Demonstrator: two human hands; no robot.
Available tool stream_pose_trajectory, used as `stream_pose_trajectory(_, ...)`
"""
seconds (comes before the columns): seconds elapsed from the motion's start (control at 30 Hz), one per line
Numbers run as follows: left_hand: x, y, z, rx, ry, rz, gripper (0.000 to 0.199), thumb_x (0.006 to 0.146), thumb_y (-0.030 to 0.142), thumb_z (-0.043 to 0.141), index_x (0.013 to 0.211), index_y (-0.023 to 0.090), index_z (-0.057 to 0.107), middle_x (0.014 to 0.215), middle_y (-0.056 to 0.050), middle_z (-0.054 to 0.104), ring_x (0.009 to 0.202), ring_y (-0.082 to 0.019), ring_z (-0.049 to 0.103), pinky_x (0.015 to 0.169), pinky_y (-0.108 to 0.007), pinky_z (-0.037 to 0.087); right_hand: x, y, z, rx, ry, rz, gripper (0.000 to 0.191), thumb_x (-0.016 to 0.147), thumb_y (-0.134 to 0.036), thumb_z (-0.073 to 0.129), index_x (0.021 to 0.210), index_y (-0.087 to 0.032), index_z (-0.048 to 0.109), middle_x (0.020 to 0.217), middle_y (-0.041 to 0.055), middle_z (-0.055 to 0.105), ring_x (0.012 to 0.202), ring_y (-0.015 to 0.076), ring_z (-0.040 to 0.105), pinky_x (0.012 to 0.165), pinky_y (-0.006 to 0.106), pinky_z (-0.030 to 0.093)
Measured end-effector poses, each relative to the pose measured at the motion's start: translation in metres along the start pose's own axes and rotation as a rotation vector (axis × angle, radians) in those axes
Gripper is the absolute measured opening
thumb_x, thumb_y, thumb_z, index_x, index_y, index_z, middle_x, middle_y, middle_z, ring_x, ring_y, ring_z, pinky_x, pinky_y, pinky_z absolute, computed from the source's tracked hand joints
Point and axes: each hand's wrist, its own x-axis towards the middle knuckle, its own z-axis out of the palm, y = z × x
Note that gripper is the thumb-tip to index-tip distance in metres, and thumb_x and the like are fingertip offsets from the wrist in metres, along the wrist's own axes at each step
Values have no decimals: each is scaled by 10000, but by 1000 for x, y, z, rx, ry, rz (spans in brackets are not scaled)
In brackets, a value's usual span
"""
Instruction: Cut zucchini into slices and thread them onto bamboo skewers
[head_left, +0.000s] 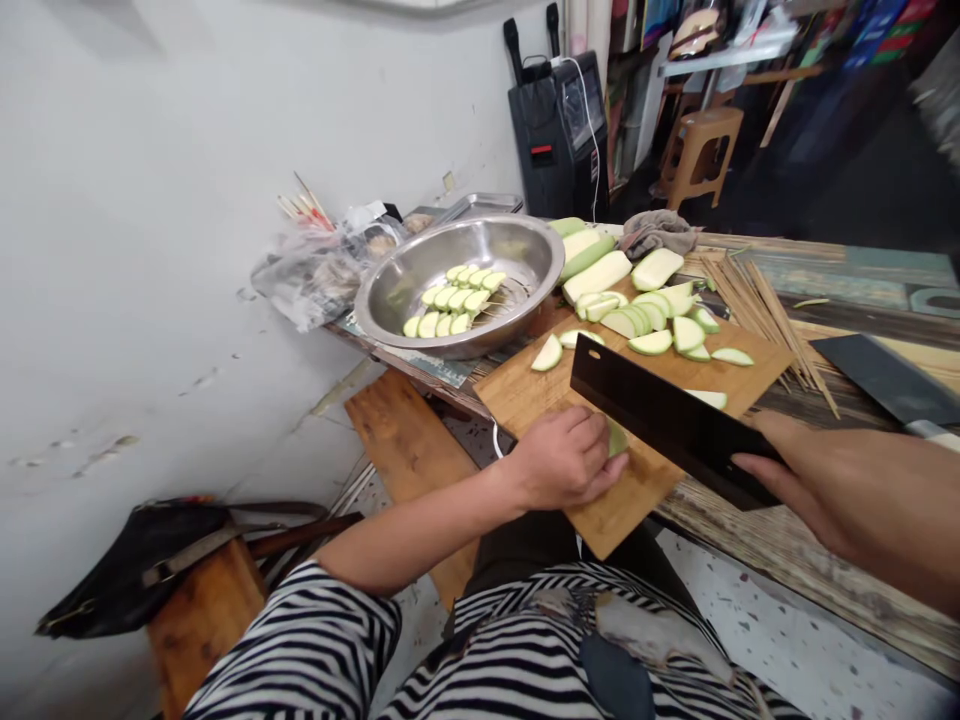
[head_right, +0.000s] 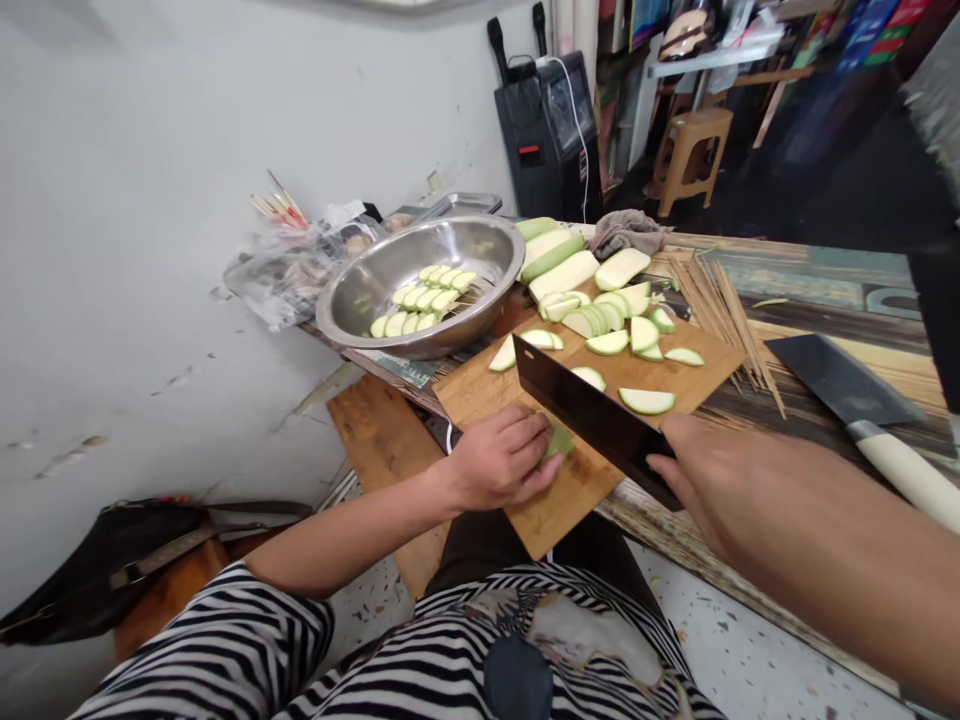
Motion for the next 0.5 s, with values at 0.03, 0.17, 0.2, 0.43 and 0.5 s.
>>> stream_pose_trajectory(0.03,-1,0,1,6,0,1,285,889,301,453,800,107,643,848,-118,650,768,-179,604,652,-333,548,-2,0,-2,-61,40,2,307,903,-353,306,849,-186,557,524,57,625,387,224,587,378,286,357)
stream_pose_trajectory(0.17,-3,1,4,16,-16,11,292,889,285,444,749,112,633,824,-116,642,774,-180,603,677,-346,548,-10,-5,-8,-143,105,-44,295,909,-339,312,907,-190,568,555,64,652,357,217,572,345,264,295)
stream_pose_trajectory(0.2,-4,1,5,17,-19,11,294,889,282,443,740,112,631,818,-116,641,773,-179,602,680,-347,547,-11,-7,-9,-129,101,-54,274,904,-317,322,898,-198,569,570,64,663,364,215,581,349,266,304)
stream_pose_trajectory(0.43,-5,1,7,34,15,6,288,886,271,439,740,119,635,788,-106,642,777,-182,608,668,-345,546,-10,-6,-3,-85,68,-55,286,899,-314,301,951,-205,560,602,83,682,389,234,604,345,285,355)
stream_pose_trajectory(0.5,-5,1,7,38,24,7,285,886,268,440,748,120,640,790,-107,645,772,-181,610,660,-342,547,-10,-5,2,-66,90,-71,286,894,-339,296,866,-210,550,597,93,673,413,244,612,352,295,363)
